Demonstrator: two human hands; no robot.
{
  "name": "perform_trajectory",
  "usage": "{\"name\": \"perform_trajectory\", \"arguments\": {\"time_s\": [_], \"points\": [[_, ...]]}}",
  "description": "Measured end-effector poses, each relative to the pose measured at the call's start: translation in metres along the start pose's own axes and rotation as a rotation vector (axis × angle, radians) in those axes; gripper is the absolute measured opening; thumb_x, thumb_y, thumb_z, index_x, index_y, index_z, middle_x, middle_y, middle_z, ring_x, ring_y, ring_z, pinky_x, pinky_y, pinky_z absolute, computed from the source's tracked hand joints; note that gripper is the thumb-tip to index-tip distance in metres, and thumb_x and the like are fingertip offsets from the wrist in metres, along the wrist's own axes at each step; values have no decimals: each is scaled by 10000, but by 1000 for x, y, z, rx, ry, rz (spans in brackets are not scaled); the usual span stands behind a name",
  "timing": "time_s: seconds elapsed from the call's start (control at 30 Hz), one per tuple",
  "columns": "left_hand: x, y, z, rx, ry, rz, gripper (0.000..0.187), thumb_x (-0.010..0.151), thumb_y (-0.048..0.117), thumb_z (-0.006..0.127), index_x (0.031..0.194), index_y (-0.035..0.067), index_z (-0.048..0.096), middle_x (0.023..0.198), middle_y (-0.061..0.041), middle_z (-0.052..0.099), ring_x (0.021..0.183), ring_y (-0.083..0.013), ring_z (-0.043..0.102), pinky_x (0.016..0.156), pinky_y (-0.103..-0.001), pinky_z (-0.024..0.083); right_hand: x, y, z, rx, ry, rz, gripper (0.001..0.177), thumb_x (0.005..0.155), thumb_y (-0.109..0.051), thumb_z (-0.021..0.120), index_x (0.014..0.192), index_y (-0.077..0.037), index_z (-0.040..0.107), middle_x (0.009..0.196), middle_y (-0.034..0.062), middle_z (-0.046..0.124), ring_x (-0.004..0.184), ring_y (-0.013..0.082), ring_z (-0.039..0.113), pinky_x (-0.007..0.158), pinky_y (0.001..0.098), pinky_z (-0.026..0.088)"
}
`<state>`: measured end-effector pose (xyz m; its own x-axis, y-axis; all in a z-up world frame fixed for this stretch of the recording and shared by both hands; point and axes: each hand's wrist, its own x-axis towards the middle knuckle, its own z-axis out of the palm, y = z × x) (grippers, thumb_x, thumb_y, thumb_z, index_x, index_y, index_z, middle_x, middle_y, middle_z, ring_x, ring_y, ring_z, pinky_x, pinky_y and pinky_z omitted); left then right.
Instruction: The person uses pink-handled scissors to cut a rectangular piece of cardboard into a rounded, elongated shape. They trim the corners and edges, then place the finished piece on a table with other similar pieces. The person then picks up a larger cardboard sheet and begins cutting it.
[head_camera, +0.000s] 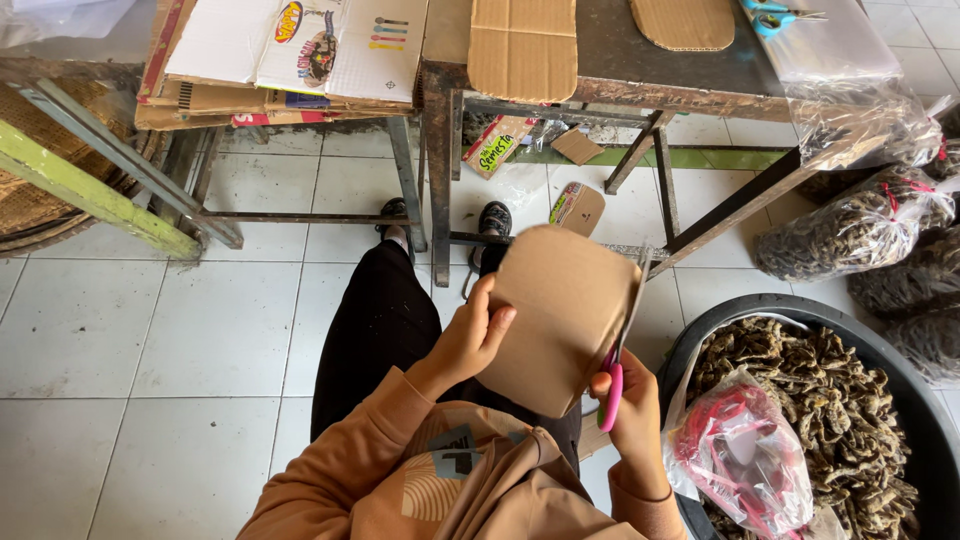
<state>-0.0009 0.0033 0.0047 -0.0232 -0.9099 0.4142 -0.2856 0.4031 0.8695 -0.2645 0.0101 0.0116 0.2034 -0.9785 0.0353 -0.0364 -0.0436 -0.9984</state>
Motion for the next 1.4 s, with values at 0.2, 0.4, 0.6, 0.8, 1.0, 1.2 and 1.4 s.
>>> {"name": "perform_trajectory", "arguments": {"time_s": [0.2, 0.4, 0.6, 0.8, 1.0, 1.2, 1.4], "points": [[2, 6, 5, -23, -47, 1, 461, 1092, 214, 494, 1438, -41, 327, 815, -108, 664, 657, -200, 641, 619, -321, 504, 1, 3, -2, -5, 75, 66, 650, 798, -677, 705, 827, -33, 621, 634, -29, 533, 557, 52, 441, 493, 225, 307], [2, 1, 4, -63, -1, -30, 399, 1105, 206, 496, 1413, -24, 388, 811, -96, 638, 676, -173, 612, 647, -309, 498, 9, 14, -4, -20, 119, 119, 641, 839, -625, 725, 751, -1, 611, 583, 31, 557, 513, 91, 476, 482, 251, 330], [10, -5, -3, 7, 273, -177, 407, 1096, 244, 458, 1383, -32, 377, 840, -96, 634, 681, -153, 603, 633, -307, 492, 10, 13, -10, 71, 54, 14, 674, 835, -657, 712, 907, 11, 657, 715, 53, 622, 636, 109, 558, 562, 251, 405], [18, 2, -7, -23, 538, -24, 420, 1151, 246, 418, 1408, -70, 319, 1089, -151, 632, 969, -159, 614, 883, -320, 522, 1, 4, 15, -135, -81, -37, 753, 852, -690, 673, 1122, 12, 628, 912, 64, 605, 803, 134, 550, 695, 287, 478], [15, 6, -10, 19, 551, -52, 428, 1130, 236, 428, 1410, -67, 315, 993, -105, 621, 869, -133, 601, 808, -286, 516, 0, -17, 23, -520, -81, -94, 637, 781, -525, 792, 1077, 16, 634, 883, 69, 592, 747, 163, 565, 673, 328, 500], [15, 2, -14, -27, 549, -22, 377, 1134, 223, 454, 1391, -35, 358, 952, -13, 588, 833, -69, 564, 752, -242, 497, -1, -7, 17, -171, -38, 24, 525, 841, -409, 796, 1100, 12, 620, 833, 51, 550, 691, 132, 486, 587, 285, 396], [20, -1, -30, -363, 418, -169, 268, 1071, 246, 598, 1194, 9, 580, 804, 61, 472, 676, -25, 378, 602, -200, 348, 4, 1, 11, 170, 60, 79, 330, 941, -286, 704, 1114, -10, 651, 851, 39, 633, 735, 91, 528, 642, 234, 406]]}}
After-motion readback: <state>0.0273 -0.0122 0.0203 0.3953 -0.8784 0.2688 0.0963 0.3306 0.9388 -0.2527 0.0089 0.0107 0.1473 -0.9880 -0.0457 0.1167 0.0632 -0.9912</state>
